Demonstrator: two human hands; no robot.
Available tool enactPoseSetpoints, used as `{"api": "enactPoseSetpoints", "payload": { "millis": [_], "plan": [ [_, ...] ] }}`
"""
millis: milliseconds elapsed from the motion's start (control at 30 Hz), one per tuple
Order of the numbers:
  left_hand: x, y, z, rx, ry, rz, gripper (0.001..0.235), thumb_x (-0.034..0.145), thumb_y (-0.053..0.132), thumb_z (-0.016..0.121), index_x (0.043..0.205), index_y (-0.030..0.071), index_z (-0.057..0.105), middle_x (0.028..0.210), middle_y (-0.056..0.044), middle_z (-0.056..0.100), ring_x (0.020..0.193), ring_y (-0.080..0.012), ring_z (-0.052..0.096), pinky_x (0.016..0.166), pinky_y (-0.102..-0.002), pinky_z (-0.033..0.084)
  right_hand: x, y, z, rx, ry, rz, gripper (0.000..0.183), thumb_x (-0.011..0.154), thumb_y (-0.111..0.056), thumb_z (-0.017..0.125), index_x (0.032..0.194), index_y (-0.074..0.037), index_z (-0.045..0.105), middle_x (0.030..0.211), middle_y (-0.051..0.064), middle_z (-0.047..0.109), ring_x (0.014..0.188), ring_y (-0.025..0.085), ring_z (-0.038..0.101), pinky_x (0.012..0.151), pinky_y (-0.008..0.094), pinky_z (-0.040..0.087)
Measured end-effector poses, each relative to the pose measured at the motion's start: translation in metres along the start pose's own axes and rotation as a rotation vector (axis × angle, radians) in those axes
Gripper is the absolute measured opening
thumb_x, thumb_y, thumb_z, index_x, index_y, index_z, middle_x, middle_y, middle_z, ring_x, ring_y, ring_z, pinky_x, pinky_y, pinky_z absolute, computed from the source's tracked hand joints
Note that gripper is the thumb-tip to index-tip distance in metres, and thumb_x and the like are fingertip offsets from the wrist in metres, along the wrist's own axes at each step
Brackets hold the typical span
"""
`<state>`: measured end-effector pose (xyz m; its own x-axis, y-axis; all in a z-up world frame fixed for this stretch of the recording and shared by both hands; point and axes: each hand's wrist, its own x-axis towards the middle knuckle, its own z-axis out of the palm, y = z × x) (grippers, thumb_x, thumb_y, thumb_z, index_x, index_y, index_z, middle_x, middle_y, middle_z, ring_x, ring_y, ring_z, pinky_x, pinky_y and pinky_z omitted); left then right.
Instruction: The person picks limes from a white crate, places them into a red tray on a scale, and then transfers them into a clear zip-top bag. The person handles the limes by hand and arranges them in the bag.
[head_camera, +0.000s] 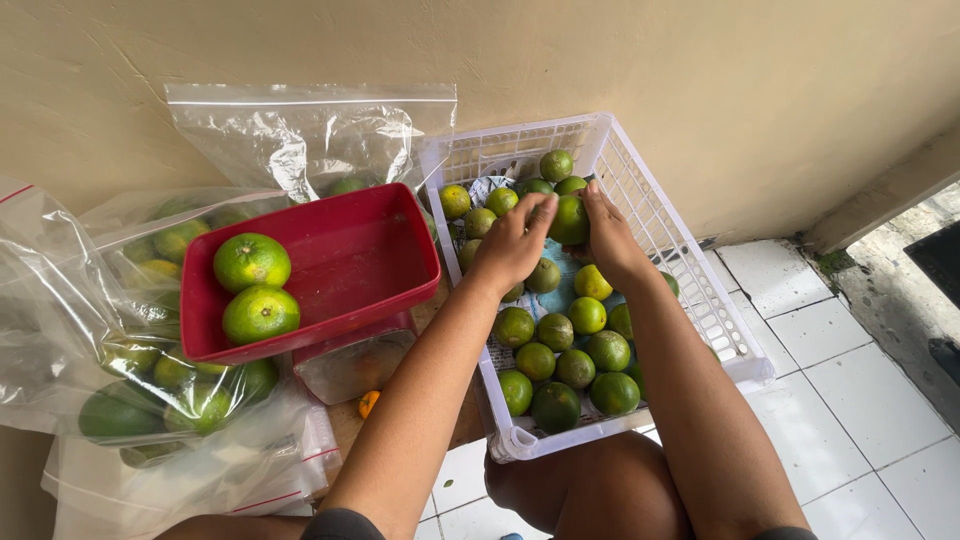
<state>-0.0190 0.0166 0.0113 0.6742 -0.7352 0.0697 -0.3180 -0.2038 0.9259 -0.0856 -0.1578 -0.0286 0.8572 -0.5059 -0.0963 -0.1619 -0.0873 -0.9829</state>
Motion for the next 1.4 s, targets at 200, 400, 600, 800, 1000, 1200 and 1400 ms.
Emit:
{"api": "enactPoseSetpoints", "payload": {
  "millis": [200, 400, 600, 800, 1000, 1200, 1400],
  "plan": [
    [0.025, -0.032, 0.008, -0.07, 0.068, 0.05, 0.068, 0.104, 0.066, 0.031, 0.145, 0.015, 0.05, 0.121, -0.032, 0.068, 0.112, -0.0499, 0.067, 0.098, -0.065, 0.051, -0.003, -0.007, 0.007, 0.183, -0.124, -0.09, 0.053, 0.108, -0.053, 0.041, 0.146, -0.017, 0.053, 0.117, 0.013, 0.064, 0.098, 0.025, 0.073, 0.073, 0.033, 0.062],
    [0.013, -0.021, 0.001, -0.183, 0.149, 0.037, 0.052, 0.111, 0.049, 0.019, 0.141, 0.018, 0.047, 0.099, -0.019, 0.075, 0.095, -0.0325, 0.077, 0.093, -0.053, 0.057, -0.025, -0.034, 0.015, -0.008, -0.154, -0.224, 0.076, 0.089, -0.028, 0.082, 0.153, -0.014, 0.044, 0.12, 0.023, 0.066, 0.103, 0.029, 0.071, 0.079, 0.034, 0.061],
    [0.006, -0.012, 0.003, -0.185, 0.226, 0.02, 0.047, 0.11, 0.052, 0.024, 0.14, 0.024, 0.048, 0.12, -0.03, 0.069, 0.116, -0.0494, 0.065, 0.101, -0.061, 0.05, -0.023, -0.032, 0.018, 0.004, -0.127, -0.318, 0.079, 0.082, -0.009, 0.088, 0.148, -0.011, 0.045, 0.121, 0.025, 0.064, 0.103, 0.034, 0.072, 0.082, 0.043, 0.063],
    [-0.04, 0.043, 0.011, -0.246, 0.363, 0.024, 0.056, 0.108, 0.043, 0.026, 0.154, 0.012, 0.036, 0.136, -0.036, 0.054, 0.135, -0.0515, 0.049, 0.115, -0.061, 0.038, -0.033, -0.049, 0.019, 0.027, -0.065, -0.434, 0.068, 0.089, -0.005, 0.08, 0.147, -0.004, 0.044, 0.119, 0.023, 0.063, 0.101, 0.031, 0.07, 0.079, 0.039, 0.062],
    [-0.059, 0.074, 0.001, -0.23, 0.524, 0.086, 0.053, 0.107, 0.041, 0.033, 0.149, 0.011, 0.041, 0.137, -0.027, 0.05, 0.132, -0.048, 0.05, 0.111, -0.058, 0.041, -0.054, -0.085, 0.029, 0.074, -0.087, -0.525, 0.067, 0.087, -0.005, 0.081, 0.143, -0.004, 0.044, 0.123, 0.023, 0.059, 0.109, 0.037, 0.067, 0.089, 0.049, 0.06],
    [-0.08, 0.096, -0.042, -0.017, 0.693, 0.187, 0.045, 0.103, 0.033, 0.041, 0.141, 0.009, 0.047, 0.128, -0.022, 0.052, 0.125, -0.0435, 0.053, 0.105, -0.057, 0.043, -0.068, -0.124, 0.063, 0.07, -0.182, -0.624, 0.064, 0.088, -0.005, 0.075, 0.142, -0.003, 0.041, 0.127, 0.027, 0.054, 0.113, 0.044, 0.066, 0.089, 0.054, 0.059],
    [-0.126, 0.068, -0.177, 0.437, 0.625, 0.431, 0.038, 0.088, 0.001, 0.052, 0.126, 0.008, 0.057, 0.114, -0.019, 0.06, 0.111, -0.0466, 0.059, 0.096, -0.057, 0.046, -0.094, -0.156, 0.125, -0.095, -0.309, -0.644, 0.073, 0.077, -0.017, 0.089, 0.138, 0.0, 0.053, 0.119, 0.022, 0.061, 0.104, 0.038, 0.07, 0.082, 0.049, 0.061]
  ]
}}
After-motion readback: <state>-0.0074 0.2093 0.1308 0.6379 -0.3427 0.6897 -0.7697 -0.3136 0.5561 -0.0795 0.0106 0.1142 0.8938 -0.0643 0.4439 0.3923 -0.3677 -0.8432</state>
